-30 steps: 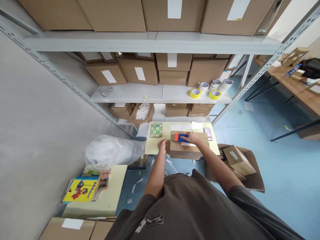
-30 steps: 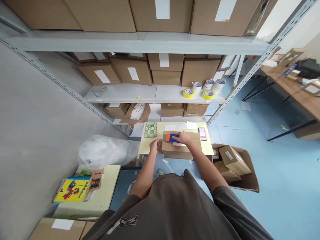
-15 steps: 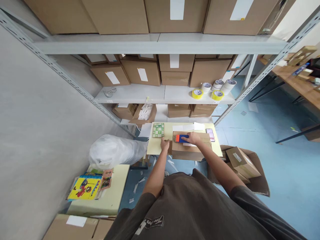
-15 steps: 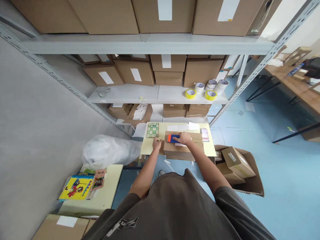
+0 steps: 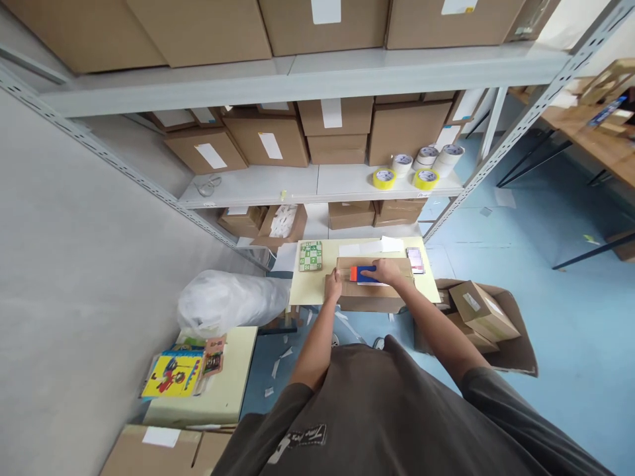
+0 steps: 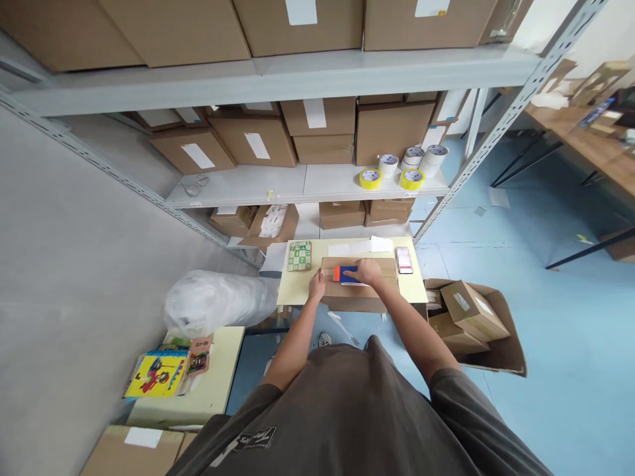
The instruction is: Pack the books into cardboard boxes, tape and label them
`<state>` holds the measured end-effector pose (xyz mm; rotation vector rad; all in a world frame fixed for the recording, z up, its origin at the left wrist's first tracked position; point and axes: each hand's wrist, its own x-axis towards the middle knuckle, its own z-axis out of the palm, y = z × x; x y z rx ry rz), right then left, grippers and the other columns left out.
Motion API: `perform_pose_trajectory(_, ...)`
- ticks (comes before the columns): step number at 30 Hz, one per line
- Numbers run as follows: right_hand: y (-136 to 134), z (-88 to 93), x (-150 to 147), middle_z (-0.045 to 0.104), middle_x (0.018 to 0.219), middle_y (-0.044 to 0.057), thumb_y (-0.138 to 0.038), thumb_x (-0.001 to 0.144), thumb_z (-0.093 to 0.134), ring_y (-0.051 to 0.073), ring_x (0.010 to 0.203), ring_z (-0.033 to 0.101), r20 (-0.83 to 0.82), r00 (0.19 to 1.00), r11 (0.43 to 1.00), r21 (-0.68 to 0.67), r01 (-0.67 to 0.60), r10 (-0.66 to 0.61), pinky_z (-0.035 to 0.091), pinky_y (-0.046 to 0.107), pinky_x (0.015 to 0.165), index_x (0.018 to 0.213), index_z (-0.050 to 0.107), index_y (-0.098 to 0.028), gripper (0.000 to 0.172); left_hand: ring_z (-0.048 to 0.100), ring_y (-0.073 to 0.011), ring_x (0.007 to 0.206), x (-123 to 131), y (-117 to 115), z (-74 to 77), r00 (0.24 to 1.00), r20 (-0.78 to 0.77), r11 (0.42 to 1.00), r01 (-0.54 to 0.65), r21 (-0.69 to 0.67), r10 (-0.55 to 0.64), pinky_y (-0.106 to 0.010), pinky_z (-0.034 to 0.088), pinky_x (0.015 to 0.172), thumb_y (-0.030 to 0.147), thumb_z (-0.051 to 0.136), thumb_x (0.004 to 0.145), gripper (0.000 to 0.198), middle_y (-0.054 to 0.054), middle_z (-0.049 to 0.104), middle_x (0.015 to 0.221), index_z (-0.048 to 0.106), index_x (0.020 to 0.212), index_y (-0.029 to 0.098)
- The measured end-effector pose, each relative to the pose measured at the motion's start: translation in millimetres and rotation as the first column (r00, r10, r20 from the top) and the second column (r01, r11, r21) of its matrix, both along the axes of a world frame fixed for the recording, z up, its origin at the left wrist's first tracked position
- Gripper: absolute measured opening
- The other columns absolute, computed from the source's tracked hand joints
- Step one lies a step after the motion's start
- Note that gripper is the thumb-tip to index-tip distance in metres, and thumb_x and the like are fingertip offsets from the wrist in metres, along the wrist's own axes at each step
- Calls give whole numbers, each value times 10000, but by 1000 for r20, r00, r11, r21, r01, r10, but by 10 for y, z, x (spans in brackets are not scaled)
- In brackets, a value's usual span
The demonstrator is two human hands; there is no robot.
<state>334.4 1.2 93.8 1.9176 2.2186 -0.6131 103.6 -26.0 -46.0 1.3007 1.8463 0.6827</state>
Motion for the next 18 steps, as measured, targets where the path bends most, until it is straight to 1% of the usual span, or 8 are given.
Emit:
perform_pose_trajectory(2, -11, -15, 377, 818, 989, 146, -797, 950, 566, 287, 944, 760, 12, 999, 999, 19, 39, -39, 471, 285, 725, 982, 796, -207, 635, 643, -285, 1361, -15, 8, 31, 1000, -7, 1000, 18, -13, -18, -383, 476, 1149, 455, 296, 1135, 573, -171, 702, 1441, 633, 1489, 157)
perform_pose_trajectory(5, -82, -50, 1125, 814, 960, 131, -772, 947, 585, 277, 918, 750, 32, 995, 995, 43, 91, -92, 435, 283, 691, 923, 785, -218, 590, 646, -314, 1355, -39, 28, 48, 999, -40, 1000, 15, -18, -16, -405, 474, 1148, 473, 305, 1130, 589, -201, 698, 1431, 656, 1460, 135)
perform_pose_trajectory(7, -177, -68, 1668, 812, 963, 129, -767, 935, 603, 280, 925, 742, 53, 989, 990, 42, 138, -140, 421, 286, 683, 921, 786, -224, 573, 641, -326, 1363, -52, 44, 40, 999, -42, 1000, -3, -3, 3, -418, 467, 1161, 506, 330, 1122, 595, -203, 696, 1434, 659, 1459, 141)
perform_pose_trajectory(9, -298, -79, 2190, 808, 945, 130, -759, 929, 615, 284, 918, 735, 79, 981, 984, 23, 178, -179, 416, 294, 693, 921, 790, -226, 561, 620, -323, 1394, -64, 59, 24, 1000, -20, 1000, -24, 10, 24, -404, 452, 1182, 546, 365, 1110, 602, -194, 689, 1450, 676, 1436, 148)
perform_pose_trajectory(12, -478, -85, 2825, 803, 918, 140, -750, 931, 617, 292, 889, 726, 104, 960, 964, -15, 265, -262, 416, 310, 702, 917, 791, -222, 557, 601, -315, 1417, -80, 79, 5, 999, -21, 999, -36, -2, 36, -396, 438, 1202, 599, 376, 1095, 621, -171, 706, 1433, 704, 1397, 167)
perform_pose_trajectory(14, -559, -92, 3069, 800, 914, 150, -748, 932, 620, 298, 886, 725, 99, 942, 946, -27, 323, -319, 421, 316, 704, 925, 791, -214, 561, 592, -317, 1427, -88, 90, 2, 999, -38, 999, -34, -3, 33, -409, 434, 1208, 618, 375, 1089, 623, -157, 716, 1422, 708, 1392, 187)
perform_pose_trajectory(15, -579, -99, 3126, 799, 919, 155, -748, 928, 627, 301, 896, 726, 96, 936, 939, -27, 342, -338, 427, 317, 710, 932, 792, -209, 564, 590, -317, 1429, -90, 96, 5, 998, -48, 999, -34, -7, 33, -413, 433, 1210, 617, 370, 1090, 622, -153, 719, 1419, 707, 1394, 191)
perform_pose_trajectory(18, -557, -123, 3082, 798, 973, 165, -749, 907, 661, 311, 957, 729, 97, 933, 936, -20, 350, -347, 453, 317, 750, 966, 798, -194, 575, 583, -320, 1436, -92, 116, 18, 996, -81, 998, -48, -42, 45, -413, 432, 1212, 580, 355, 1103, 615, -157, 708, 1436, 702, 1404, 169)
